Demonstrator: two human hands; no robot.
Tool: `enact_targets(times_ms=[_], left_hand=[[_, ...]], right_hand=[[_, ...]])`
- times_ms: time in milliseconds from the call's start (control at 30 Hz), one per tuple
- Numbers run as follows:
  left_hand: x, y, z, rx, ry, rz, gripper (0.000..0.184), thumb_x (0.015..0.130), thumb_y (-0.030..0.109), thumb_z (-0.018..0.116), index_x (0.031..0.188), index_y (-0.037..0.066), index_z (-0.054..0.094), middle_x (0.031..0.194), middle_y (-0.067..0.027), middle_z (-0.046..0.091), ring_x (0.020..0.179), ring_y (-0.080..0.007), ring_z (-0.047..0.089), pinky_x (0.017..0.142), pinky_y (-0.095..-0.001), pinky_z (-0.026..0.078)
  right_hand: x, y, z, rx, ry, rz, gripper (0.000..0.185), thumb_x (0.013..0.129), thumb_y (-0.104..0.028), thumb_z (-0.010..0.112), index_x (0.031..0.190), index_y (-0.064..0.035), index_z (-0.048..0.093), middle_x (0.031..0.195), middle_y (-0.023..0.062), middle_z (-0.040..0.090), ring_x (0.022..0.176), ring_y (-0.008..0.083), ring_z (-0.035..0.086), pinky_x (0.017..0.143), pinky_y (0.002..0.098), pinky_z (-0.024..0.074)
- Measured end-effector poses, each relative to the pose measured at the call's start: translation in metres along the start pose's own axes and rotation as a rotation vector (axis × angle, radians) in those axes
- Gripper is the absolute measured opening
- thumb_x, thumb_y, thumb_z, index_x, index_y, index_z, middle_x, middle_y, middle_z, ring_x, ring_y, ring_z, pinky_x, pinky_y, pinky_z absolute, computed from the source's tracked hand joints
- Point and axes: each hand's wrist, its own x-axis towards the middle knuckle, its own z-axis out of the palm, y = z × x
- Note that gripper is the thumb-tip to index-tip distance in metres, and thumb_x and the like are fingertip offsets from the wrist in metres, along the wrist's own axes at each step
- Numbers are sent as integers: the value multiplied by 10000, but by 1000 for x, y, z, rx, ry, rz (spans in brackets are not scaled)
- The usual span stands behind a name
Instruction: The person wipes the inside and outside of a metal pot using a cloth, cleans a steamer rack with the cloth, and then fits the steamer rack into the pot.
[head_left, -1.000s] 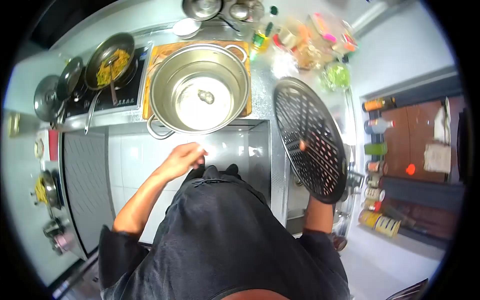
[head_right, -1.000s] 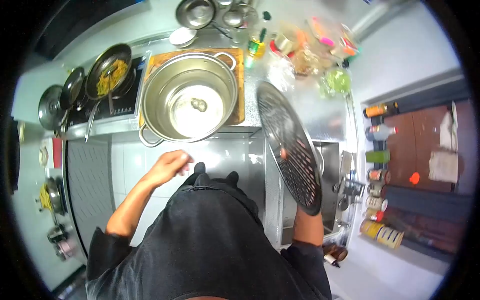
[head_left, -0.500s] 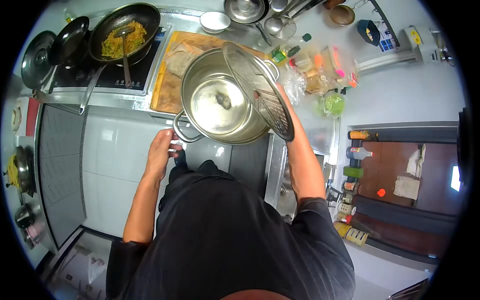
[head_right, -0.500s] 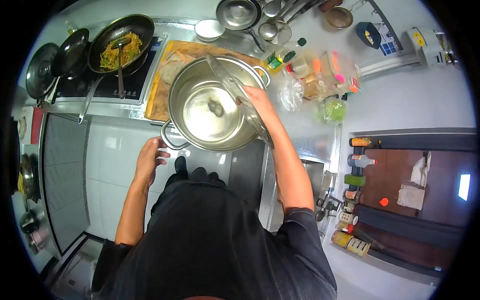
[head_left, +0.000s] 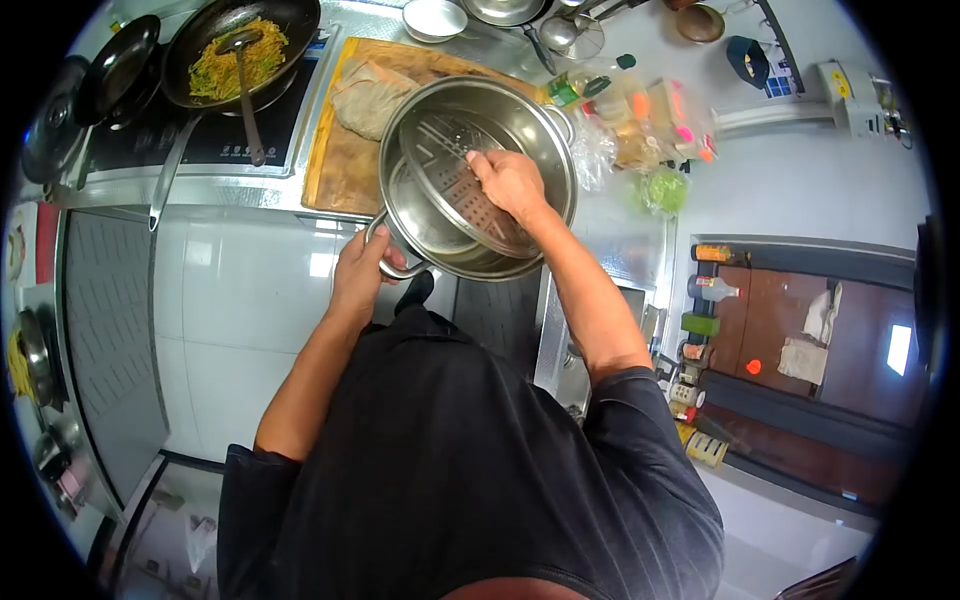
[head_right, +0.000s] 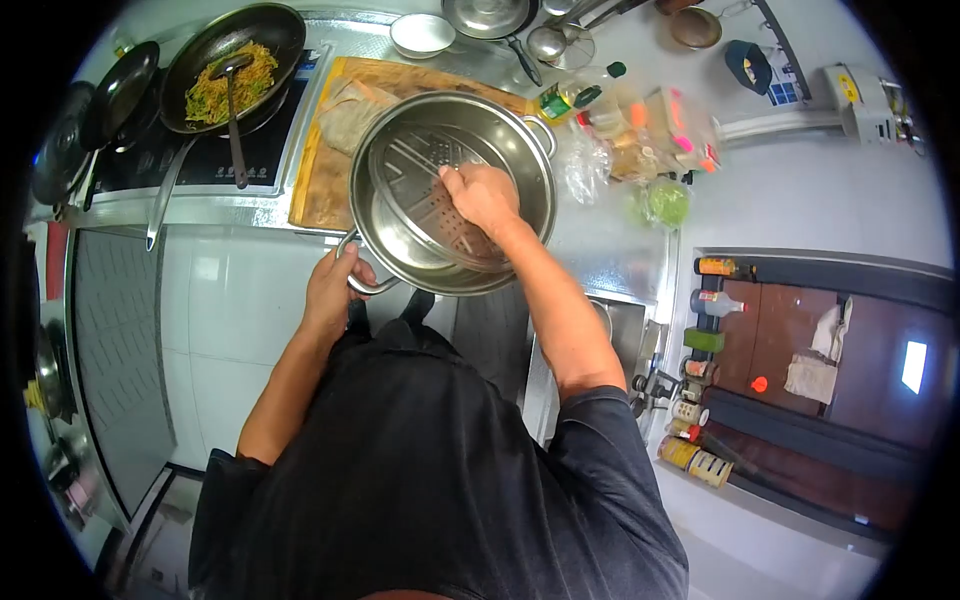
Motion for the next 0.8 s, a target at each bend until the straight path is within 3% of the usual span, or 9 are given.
enact_targets(times_ms=[100, 267, 433, 500, 633, 800], left_hand=[[3, -7, 3, -38, 47, -2, 330, 1021, 347, 465, 819, 87, 489, 689, -68, 580, 590, -145, 562, 515, -267, 438], [3, -8, 2, -18, 37, 0, 328, 1008, 328, 486, 794, 80, 491, 665, -68, 566, 603, -147, 547, 552, -275, 435], [8, -10, 3, -11, 58, 15, 348, 1009, 335, 473, 772, 79, 484, 654, -63, 548, 604, -143, 522, 579, -270, 420], [9, -13, 5, -10, 68, 42, 356, 1011, 329, 468, 760, 77, 488, 645, -61, 540, 604, -140, 509, 591, -269, 413], [8, -14, 12, 44, 135, 103, 390, 1014, 314, 455, 717, 66, 500, 616, -54, 516, 601, -135, 474, 609, -272, 394], [12, -20, 16, -50, 192, 89, 400, 1012, 315, 459, 704, 65, 507, 601, -46, 499, 598, -129, 460, 598, -280, 380]], right_hand=[[3, 10, 32, -161, 37, -64, 506, 924, -476, 493, 772, -44, 707, 805, 215, 681, 788, 405, 654, 741, 483, 518], [-2, 4, 52, -242, 114, -34, 439, 910, -421, 550, 738, -48, 707, 757, 192, 687, 736, 381, 671, 730, 486, 532], [-5, 2, 22, -189, -73, 17, 460, 896, -458, 574, 808, -37, 738, 832, 224, 693, 841, 377, 678, 797, 460, 529], [-14, 7, 7, -19, -347, 14, 513, 859, -532, 611, 959, -46, 742, 933, 245, 693, 941, 369, 670, 856, 429, 516], [-10, 24, 19, 12, -293, -64, 665, 768, -613, 688, 1117, -47, 682, 997, 209, 700, 961, 365, 666, 867, 420, 507], [-16, 10, 9, -15, -235, -11, 647, 717, -592, 754, 1008, -18, 689, 928, 199, 700, 931, 364, 667, 833, 439, 510]])
